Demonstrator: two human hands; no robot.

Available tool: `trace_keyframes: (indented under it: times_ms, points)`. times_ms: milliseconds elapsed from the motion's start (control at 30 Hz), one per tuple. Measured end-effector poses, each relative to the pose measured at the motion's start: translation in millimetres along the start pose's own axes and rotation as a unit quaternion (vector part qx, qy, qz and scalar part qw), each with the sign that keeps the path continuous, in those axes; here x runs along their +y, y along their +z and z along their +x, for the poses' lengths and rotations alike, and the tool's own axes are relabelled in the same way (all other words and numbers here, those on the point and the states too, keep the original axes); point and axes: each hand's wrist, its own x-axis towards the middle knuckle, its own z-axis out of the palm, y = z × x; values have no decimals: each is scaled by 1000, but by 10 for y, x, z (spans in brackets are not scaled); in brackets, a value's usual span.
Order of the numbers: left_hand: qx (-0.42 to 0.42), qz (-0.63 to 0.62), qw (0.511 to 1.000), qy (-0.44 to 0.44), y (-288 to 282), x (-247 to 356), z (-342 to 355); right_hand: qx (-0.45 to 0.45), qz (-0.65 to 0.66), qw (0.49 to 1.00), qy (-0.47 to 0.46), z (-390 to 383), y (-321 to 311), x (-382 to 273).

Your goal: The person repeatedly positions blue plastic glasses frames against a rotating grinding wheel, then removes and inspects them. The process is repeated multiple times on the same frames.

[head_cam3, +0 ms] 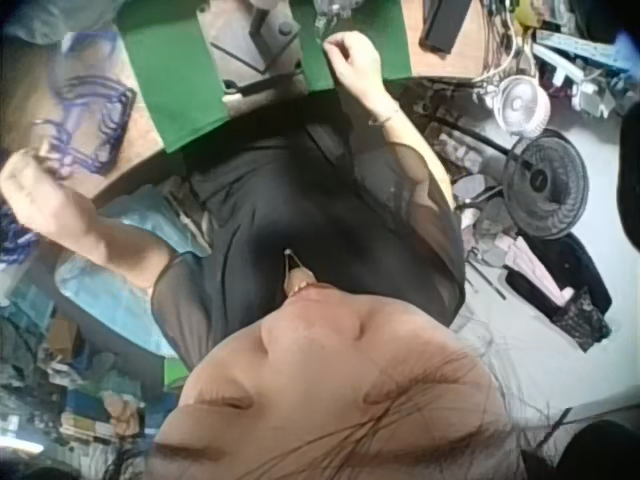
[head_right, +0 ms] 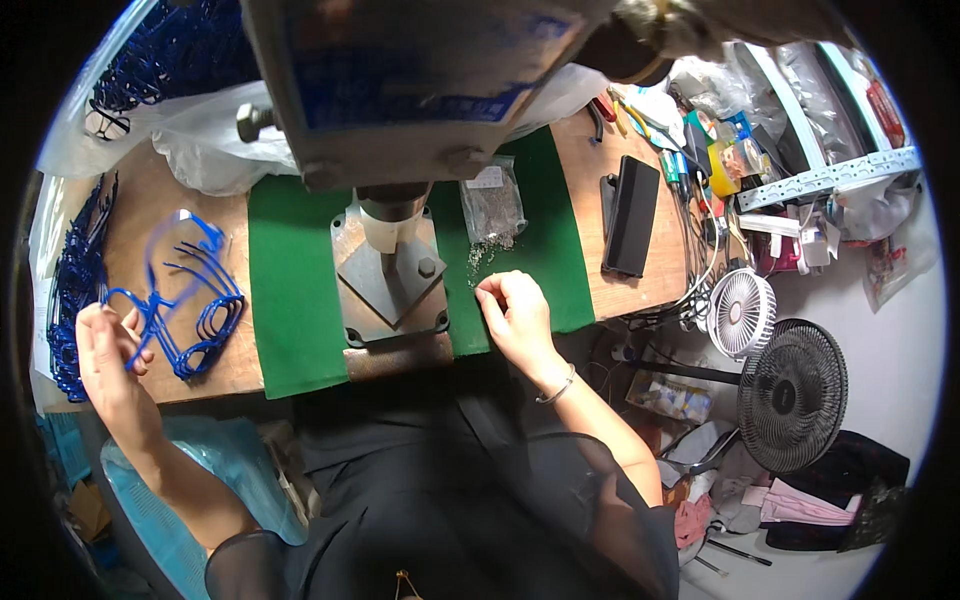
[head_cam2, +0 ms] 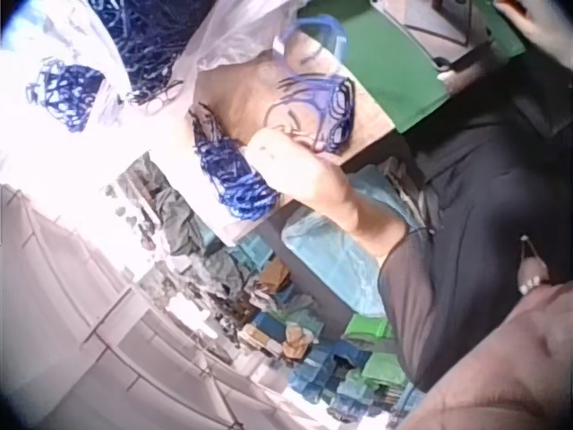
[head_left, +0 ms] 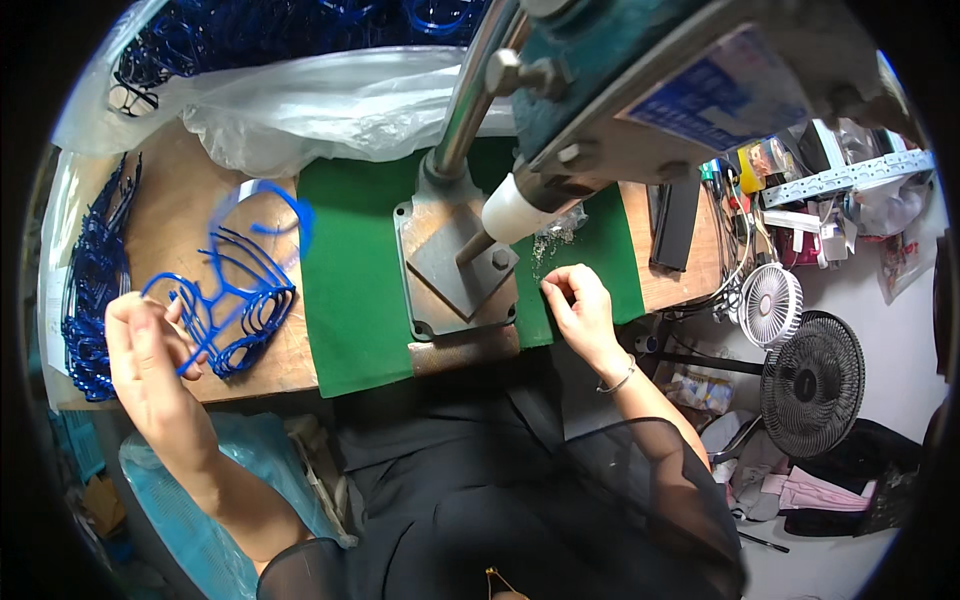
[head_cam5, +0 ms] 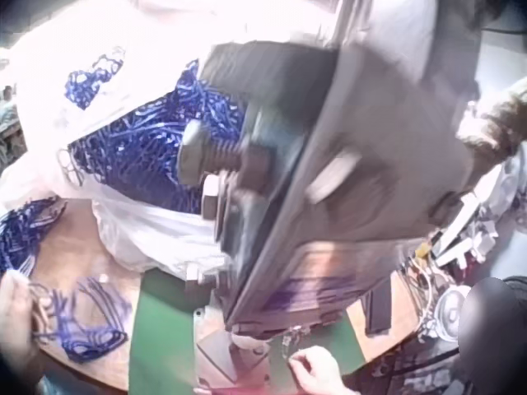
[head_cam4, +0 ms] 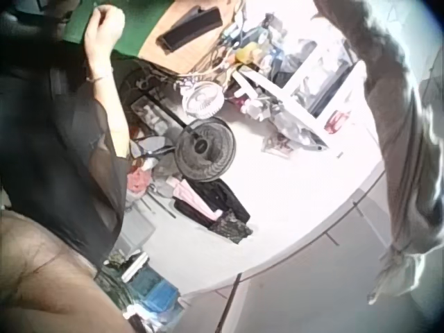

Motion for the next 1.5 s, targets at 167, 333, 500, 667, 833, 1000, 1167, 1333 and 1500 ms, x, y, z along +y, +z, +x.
trace_keyframes:
  times_ms: [167,333,500,667,833,1000,1167,1333,1500]
  points:
    - [-41,-384,895,-222,180,92,-145,-33,-37,999,-21,59,20,3]
    - [-111,-478,851,-185,558,149,-374,-58,17,997,56,51,-30,17]
    - [-63,-361,920,-141,763,306,-393,-59,-18,998,-6,64,-24,25]
    - [-141,-356,922,-54,923,284,-661,-62,-61,996,-15,94,-2,-33]
    - [-263,-353,897,-50,1085,237,-836,-114,58,990,56,174,-139,-158]
    - [-266,-358,895,-31,1149,256,-851,-196,157,956,-149,305,-450,-1120]
    - [-270,-318,909,-11,1071,262,-854,-195,173,930,-260,301,-296,-1333]
    - [-286,-334,897,-51,1021,265,-866,-172,158,927,-295,324,-274,-1354]
    - [-293,-348,888,-58,1047,284,-878,-162,179,927,-286,336,-319,-1325]
